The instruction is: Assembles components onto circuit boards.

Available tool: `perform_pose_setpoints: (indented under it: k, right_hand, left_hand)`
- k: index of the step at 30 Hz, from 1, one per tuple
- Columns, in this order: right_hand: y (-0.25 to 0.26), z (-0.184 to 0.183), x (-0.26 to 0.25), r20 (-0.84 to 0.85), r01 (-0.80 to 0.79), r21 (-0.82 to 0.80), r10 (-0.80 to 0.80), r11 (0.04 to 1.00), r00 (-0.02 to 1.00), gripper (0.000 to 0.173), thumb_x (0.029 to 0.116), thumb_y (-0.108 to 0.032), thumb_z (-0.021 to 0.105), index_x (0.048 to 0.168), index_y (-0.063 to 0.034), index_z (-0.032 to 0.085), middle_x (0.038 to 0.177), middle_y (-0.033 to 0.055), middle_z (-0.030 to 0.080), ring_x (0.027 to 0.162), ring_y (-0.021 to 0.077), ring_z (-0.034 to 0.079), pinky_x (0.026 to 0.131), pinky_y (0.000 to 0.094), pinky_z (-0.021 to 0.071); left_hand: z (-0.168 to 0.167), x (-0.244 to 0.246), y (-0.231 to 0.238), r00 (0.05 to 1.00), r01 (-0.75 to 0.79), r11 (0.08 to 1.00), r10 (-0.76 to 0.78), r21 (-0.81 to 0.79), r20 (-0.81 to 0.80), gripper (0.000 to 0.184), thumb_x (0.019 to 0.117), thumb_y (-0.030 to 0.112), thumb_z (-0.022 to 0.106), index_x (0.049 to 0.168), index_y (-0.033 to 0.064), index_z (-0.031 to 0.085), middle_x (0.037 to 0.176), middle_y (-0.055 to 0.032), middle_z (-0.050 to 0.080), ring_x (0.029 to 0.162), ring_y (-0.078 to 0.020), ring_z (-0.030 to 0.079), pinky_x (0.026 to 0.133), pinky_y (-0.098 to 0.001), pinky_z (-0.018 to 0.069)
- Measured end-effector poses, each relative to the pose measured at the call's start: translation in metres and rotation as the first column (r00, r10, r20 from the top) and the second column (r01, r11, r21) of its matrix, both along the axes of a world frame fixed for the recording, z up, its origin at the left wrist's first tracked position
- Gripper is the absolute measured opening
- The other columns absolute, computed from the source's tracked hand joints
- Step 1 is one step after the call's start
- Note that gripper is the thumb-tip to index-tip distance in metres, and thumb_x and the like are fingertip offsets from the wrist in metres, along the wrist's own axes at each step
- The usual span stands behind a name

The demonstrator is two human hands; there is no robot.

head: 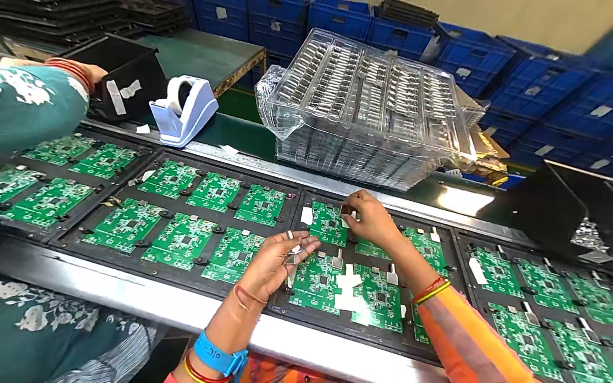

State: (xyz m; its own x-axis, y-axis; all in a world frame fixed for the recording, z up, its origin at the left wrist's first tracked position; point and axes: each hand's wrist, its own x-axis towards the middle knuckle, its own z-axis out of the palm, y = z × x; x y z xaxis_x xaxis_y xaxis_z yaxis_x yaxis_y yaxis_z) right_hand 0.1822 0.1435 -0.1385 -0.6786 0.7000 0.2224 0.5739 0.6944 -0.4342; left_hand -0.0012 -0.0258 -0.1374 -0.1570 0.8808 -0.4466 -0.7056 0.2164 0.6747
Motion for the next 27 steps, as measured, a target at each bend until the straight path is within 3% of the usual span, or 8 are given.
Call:
perform_pose_setpoints:
  k: [3, 7, 11, 17, 20, 22, 24, 27]
  right_hand:
    - [0.012, -0.006, -0.002, 0.146, 0.018, 0.022, -0.021, 1.0, 0.989, 0.023, 0.0885, -0.003, 0.071, 0.11, 0.0017, 0.076, 0.118, 0.027, 0.065, 0.11, 0.0437, 0.064, 0.094, 0.0589, 0.0511]
    - [0.021, -0.01, -0.003, 0.249, 0.045, 0.012, -0.046, 0.999, 0.967, 0.024, 0.092, -0.007, 0.069, 0.114, -0.0015, 0.077, 0.111, 0.0271, 0.066, 0.108, 0.0441, 0.063, 0.092, 0.0593, 0.0493]
    - [0.023, -0.004, 0.001, 0.33, 0.043, -0.02, -0.034, 0.999, 0.943, 0.023, 0.094, -0.008, 0.066, 0.114, -0.0014, 0.076, 0.112, 0.0261, 0.067, 0.109, 0.0436, 0.063, 0.092, 0.0598, 0.0483]
    - [0.012, -0.023, 0.014, 0.117, 0.059, 0.112, -0.072, 0.992, 0.99, 0.015, 0.0921, -0.001, 0.067, 0.103, 0.0017, 0.077, 0.099, 0.025, 0.069, 0.097, 0.0434, 0.068, 0.087, 0.0593, 0.0531]
    - [-0.002, -0.029, 0.019, 0.189, 0.075, 0.202, -0.114, 0.977, 0.975, 0.026, 0.0924, 0.0, 0.064, 0.114, -0.0036, 0.077, 0.116, 0.0304, 0.066, 0.111, 0.0506, 0.062, 0.091, 0.0646, 0.0492]
    - [-0.018, -0.018, 0.014, 0.229, 0.103, 0.125, -0.129, 0.987, 0.965, 0.03, 0.0939, 0.0, 0.061, 0.121, -0.0014, 0.073, 0.131, 0.0341, 0.059, 0.122, 0.0538, 0.056, 0.095, 0.0681, 0.0452]
    - [-0.04, -0.005, 0.001, 0.058, 0.036, -0.006, -0.036, 0.999, 0.998, 0.033, 0.101, -0.012, 0.06, 0.13, 0.0016, 0.067, 0.137, 0.0295, 0.058, 0.124, 0.0463, 0.059, 0.1, 0.0622, 0.0484]
    - [-0.072, 0.005, -0.029, -0.337, -0.209, -0.1, 0.165, 0.973, 0.927, 0.049, 0.0955, -0.02, 0.069, 0.137, 0.0029, 0.06, 0.131, 0.0202, 0.065, 0.118, 0.0301, 0.065, 0.101, 0.047, 0.0536]
  left_hand:
    - [-0.002, 0.0, -0.001, 1.0, 0.005, 0.999, -0.005, 0.033, -0.005, 0.02, 0.1064, 0.001, 0.046, 0.12, -0.0082, 0.058, 0.113, -0.0213, 0.07, 0.1, -0.026, 0.073, 0.09, -0.0339, 0.0599]
    - [0.0, 0.001, -0.003, 0.999, 0.011, 0.998, -0.009, 0.06, -0.036, 0.022, 0.1052, 0.004, 0.052, 0.122, -0.0069, 0.061, 0.119, -0.0188, 0.07, 0.102, -0.024, 0.073, 0.09, -0.0315, 0.0598]
    - [0.005, 0.001, -0.005, 0.992, 0.007, 1.0, -0.007, 0.001, -0.129, 0.02, 0.1037, 0.008, 0.057, 0.118, 0.0001, 0.069, 0.101, -0.0092, 0.073, 0.077, -0.0111, 0.071, 0.07, -0.0214, 0.0591]
    - [0.003, 0.002, -0.004, 0.973, -0.043, 0.999, 0.041, -0.008, -0.226, 0.011, 0.1016, 0.013, 0.062, 0.106, 0.0044, 0.068, 0.082, -0.0038, 0.068, 0.063, -0.0053, 0.062, 0.054, -0.0163, 0.0501]
    - [0.001, 0.001, -0.004, 0.972, -0.05, 0.999, 0.053, 0.016, -0.23, 0.012, 0.1026, 0.016, 0.061, 0.104, 0.0061, 0.068, 0.08, -0.002, 0.067, 0.059, -0.0035, 0.058, 0.051, -0.0149, 0.0469]
    - [-0.001, 0.001, -0.005, 0.971, -0.062, 0.998, 0.066, 0.023, -0.228, 0.013, 0.1032, 0.017, 0.06, 0.103, 0.0069, 0.068, 0.078, -0.0014, 0.065, 0.056, -0.0026, 0.056, 0.048, -0.0144, 0.0448]
    - [-0.001, 0.0, -0.004, 0.975, -0.066, 0.998, 0.069, 0.022, -0.211, 0.015, 0.1041, 0.019, 0.059, 0.102, 0.0076, 0.068, 0.079, -0.0009, 0.065, 0.054, -0.0016, 0.053, 0.046, -0.0132, 0.0419]
    - [-0.004, -0.003, -0.004, 0.988, -0.041, 0.998, 0.047, 0.049, -0.147, 0.016, 0.1057, 0.02, 0.056, 0.102, 0.0095, 0.067, 0.079, 0.001, 0.064, 0.052, 0.0005, 0.05, 0.044, -0.0117, 0.0386]
